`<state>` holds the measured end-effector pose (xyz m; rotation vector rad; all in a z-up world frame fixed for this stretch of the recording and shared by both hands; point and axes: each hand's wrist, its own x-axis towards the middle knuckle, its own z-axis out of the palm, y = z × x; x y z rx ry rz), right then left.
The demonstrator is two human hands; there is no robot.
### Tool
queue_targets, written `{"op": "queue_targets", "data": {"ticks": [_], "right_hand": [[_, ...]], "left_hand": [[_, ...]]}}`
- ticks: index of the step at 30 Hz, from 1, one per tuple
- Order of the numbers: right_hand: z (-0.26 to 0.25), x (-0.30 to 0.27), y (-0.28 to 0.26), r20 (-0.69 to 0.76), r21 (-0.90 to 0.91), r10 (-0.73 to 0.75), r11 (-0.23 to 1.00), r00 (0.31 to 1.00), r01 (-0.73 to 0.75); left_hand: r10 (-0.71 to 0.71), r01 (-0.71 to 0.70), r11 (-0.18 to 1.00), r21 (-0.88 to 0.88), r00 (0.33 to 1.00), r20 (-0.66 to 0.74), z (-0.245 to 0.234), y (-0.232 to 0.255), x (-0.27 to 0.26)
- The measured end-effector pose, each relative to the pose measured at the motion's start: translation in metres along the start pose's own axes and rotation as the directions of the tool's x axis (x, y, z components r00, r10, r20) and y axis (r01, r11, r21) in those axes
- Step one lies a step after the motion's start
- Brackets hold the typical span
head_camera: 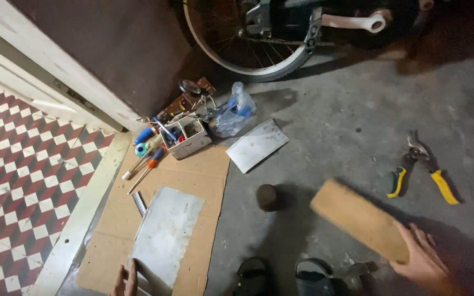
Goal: Hammering the edge of a metal strip to flatten or shape it while working on the floor.
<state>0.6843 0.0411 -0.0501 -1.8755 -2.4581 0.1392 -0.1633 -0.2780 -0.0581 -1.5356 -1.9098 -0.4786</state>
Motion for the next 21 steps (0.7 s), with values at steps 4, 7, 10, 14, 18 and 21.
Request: {"op": "queue_targets", "data": {"ticks": [4,7,10,14,18,21], "right_hand": [[-0.051,0.004,-0.043,0.279,-0.111,-0.187,0.968,0.942,0.225],[-0.057,0.031,-0.103,0.285,-0.095,-0.449,0.866,0.847,0.491],[-0.065,0.068,-0.176,0.289,0.095,-0.572,0.815,0.768,0.572],[-0.046,0.114,-0.211,0.331,0.151,-0.587,0.806,0.739,0.572],[-0.037,0.155,-0.212,0.484,0.062,-0.526,0.818,0.699,0.572],[-0.043,0.189,-0.206,0.378,0.036,-0.568,0.798,0.731,0.601]], "left_hand": [[-0.035,0.039,0.999,-0.015,0.982,0.188,-0.020,0.017,0.010],[-0.180,0.254,0.942,-0.219,0.934,0.309,-0.057,0.070,0.059],[-0.160,0.331,0.871,-0.363,0.889,0.429,-0.086,0.107,0.123],[0.015,0.203,0.954,-0.220,0.703,0.711,-0.092,0.119,0.152],[0.092,0.107,0.982,-0.157,0.458,0.884,-0.087,0.143,0.158],[0.098,0.100,0.981,-0.168,0.493,0.865,-0.077,0.163,0.137]]}}
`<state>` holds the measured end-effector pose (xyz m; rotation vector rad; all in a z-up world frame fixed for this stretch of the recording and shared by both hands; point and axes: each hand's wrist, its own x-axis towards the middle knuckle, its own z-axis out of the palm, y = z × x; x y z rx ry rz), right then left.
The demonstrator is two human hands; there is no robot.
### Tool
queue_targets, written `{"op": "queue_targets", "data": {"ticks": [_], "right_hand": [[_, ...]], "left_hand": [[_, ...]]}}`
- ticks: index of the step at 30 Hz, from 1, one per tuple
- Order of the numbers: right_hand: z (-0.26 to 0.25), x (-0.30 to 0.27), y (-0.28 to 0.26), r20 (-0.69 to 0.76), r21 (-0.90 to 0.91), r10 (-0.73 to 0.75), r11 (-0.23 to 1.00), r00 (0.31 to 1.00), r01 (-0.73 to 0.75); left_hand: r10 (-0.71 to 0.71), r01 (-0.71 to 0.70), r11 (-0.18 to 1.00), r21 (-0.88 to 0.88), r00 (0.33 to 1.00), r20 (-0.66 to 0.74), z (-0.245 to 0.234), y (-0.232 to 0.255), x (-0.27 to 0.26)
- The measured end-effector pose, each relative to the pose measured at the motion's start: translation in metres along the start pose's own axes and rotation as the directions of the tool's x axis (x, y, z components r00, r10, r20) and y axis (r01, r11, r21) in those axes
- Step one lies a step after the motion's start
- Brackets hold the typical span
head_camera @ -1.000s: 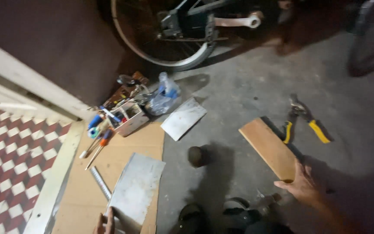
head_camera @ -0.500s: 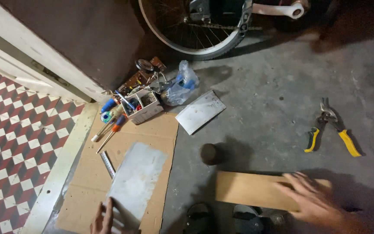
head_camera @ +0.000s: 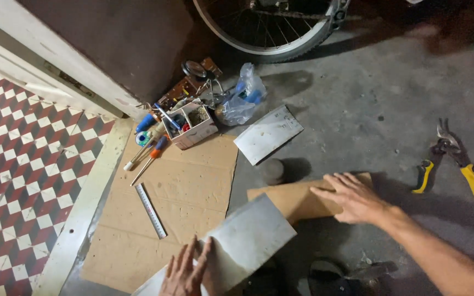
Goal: Hammering the edge of a metal strip to flatten or shape it while working on the floor.
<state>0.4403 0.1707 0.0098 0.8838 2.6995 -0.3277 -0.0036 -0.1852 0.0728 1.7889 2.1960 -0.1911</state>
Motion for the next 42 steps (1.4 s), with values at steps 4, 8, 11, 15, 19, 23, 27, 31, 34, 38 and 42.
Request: {"op": "queue_targets", "data": {"ticks": [4,8,11,15,19,23,27,31,34,38,42], "right_hand": [[0.005,-0.004,0.017,-0.069,0.017,-0.100,0.995,0.993,0.101],[-0.003,-0.062,-0.013,-0.347,0.045,-0.122,0.988,0.930,0.147],[0.030,-0.136,-0.035,-0.429,0.404,0.332,0.902,0.840,-0.150],[0.103,-0.240,-0.095,-0.112,0.001,0.750,0.657,0.652,-0.754],[0.258,-0.272,-0.098,0.031,0.692,0.709,0.494,0.705,-0.527],[0.284,-0.272,-0.112,0.164,0.605,0.787,0.396,0.595,-0.690],[0.320,-0.272,-0.113,0.439,0.448,0.772,0.254,0.459,-0.857],[0.368,-0.300,-0.107,0.313,0.616,0.830,0.194,0.463,-0.764],[0.273,-0.262,-0.108,0.337,0.805,0.907,-0.138,0.252,-0.577],[0.032,-0.190,-0.097,0.496,0.815,0.828,-0.339,0.263,-0.470],[-0.135,-0.150,-0.121,-0.330,0.939,0.892,0.343,0.309,0.015]], "left_hand": [[0.114,-0.112,0.992,-0.058,0.993,0.029,-0.018,0.033,0.023],[0.294,-0.293,0.955,-0.039,0.955,0.025,-0.059,0.092,0.069],[0.386,-0.386,0.922,-0.025,0.922,-0.012,-0.054,0.142,0.116],[0.509,-0.504,0.859,-0.091,0.860,0.036,-0.048,0.201,0.159],[0.570,-0.569,0.821,-0.041,0.821,0.011,-0.018,0.211,0.179],[0.509,-0.505,0.860,-0.071,0.860,0.044,-0.019,0.226,0.166],[0.484,-0.486,0.866,-0.119,0.874,-0.047,0.006,0.220,0.163],[0.467,-0.432,0.866,-0.251,0.878,0.100,0.000,0.219,0.164],[0.504,-0.488,0.857,-0.165,0.860,0.077,0.009,0.217,0.168],[0.488,-0.466,0.866,-0.180,0.866,0.106,0.010,0.218,0.169],[0.486,-0.474,0.872,-0.119,0.868,0.105,0.015,0.217,0.169]]}}
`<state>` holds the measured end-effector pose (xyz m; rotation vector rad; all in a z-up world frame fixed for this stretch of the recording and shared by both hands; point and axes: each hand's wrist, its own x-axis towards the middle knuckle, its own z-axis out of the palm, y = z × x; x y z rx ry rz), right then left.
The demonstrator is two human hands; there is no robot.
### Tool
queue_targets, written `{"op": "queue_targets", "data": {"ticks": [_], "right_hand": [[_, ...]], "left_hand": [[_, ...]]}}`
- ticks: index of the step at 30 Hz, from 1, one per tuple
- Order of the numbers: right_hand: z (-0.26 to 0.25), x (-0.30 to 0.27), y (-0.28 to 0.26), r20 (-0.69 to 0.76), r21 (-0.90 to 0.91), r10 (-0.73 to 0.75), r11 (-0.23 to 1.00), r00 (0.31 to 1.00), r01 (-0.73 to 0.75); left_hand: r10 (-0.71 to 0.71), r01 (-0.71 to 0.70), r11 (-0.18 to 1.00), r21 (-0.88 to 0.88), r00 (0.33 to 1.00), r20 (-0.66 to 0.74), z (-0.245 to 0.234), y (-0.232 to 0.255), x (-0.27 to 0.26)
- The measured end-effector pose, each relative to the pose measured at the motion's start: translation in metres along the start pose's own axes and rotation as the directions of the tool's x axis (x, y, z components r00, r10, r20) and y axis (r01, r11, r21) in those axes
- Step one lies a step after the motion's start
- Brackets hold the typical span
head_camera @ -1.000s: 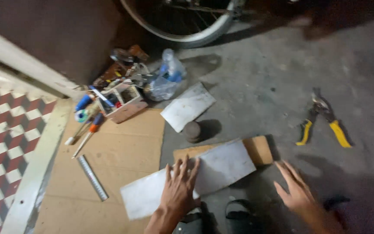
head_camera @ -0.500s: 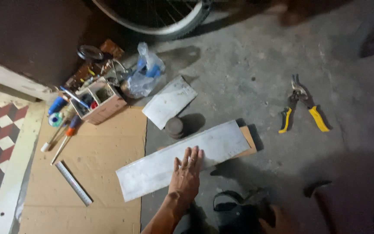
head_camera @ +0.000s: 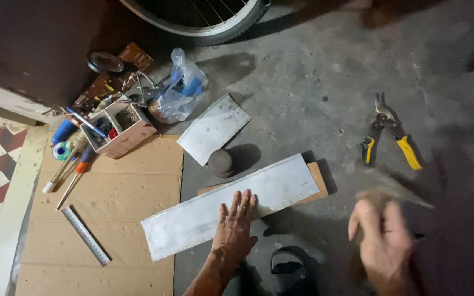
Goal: Hammering the edge of a metal strip to flatten or shape it while working on the floor.
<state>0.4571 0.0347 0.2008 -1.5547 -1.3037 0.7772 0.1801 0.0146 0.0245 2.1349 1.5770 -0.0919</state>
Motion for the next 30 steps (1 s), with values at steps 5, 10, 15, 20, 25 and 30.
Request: {"op": "queue_targets", "data": {"ticks": [5,10,15,20,25,30], "right_hand": [[0.005,0.051,-0.090,0.060,-0.029,-0.146,0.989,0.987,0.148],[0.019,0.050,-0.102,0.096,-0.021,-0.214,0.976,0.972,0.217],[0.045,0.051,0.018,0.049,-0.510,0.654,0.667,0.755,-0.544],[0.036,0.045,-0.055,0.034,-0.143,0.140,0.981,0.990,-0.134],[0.049,0.053,0.012,0.207,-0.165,-0.125,0.973,0.970,0.161],[0.059,0.047,-0.025,0.092,0.045,-0.131,0.991,0.987,0.127]], "left_hand": [[0.033,-0.033,0.999,0.013,0.999,-0.038,0.007,-0.003,-0.004],[0.012,-0.008,0.998,-0.065,0.998,0.055,-0.001,0.002,-0.008],[0.016,-0.009,0.995,-0.096,0.998,0.067,-0.012,-0.002,-0.011],[0.018,-0.011,0.998,-0.067,0.995,0.102,-0.018,0.005,-0.009],[0.012,-0.007,1.000,-0.029,0.986,0.163,-0.019,0.002,-0.008],[-0.001,0.011,0.998,-0.064,0.988,0.152,-0.021,0.004,-0.009]]}}
